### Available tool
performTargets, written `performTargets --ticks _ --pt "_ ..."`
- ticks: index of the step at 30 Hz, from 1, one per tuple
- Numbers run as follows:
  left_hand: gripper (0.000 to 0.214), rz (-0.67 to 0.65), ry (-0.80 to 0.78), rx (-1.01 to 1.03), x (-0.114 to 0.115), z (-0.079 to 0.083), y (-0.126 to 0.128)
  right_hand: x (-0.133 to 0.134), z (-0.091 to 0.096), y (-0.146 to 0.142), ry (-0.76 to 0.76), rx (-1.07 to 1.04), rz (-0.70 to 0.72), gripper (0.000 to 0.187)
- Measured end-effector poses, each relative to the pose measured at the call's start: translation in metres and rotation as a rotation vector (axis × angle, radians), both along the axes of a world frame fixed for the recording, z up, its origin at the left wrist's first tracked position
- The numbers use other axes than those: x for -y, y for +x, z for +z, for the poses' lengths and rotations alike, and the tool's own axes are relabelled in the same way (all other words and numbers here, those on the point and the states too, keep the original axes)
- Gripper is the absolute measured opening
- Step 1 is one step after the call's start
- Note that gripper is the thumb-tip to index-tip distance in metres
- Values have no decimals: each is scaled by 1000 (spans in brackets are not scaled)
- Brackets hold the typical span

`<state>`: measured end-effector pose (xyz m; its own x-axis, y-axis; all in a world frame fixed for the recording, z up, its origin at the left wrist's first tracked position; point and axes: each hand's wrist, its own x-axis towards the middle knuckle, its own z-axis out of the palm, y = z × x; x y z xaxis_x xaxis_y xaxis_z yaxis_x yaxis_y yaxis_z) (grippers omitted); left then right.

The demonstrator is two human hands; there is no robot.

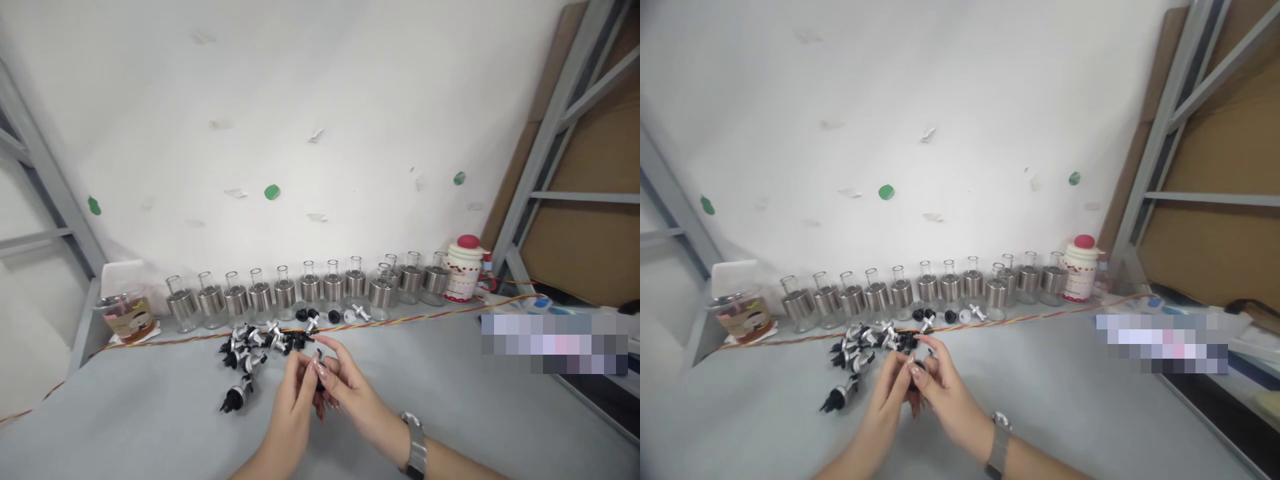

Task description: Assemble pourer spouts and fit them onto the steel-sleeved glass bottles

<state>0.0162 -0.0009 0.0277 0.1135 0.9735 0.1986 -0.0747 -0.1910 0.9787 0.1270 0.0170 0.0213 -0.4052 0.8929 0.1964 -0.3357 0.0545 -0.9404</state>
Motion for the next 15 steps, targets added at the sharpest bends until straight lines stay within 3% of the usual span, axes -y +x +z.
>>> performTargets --ticks 15 --pt "21 9 -7 -60 -1 -5 0 -4 -2 2 56 50 19 52"
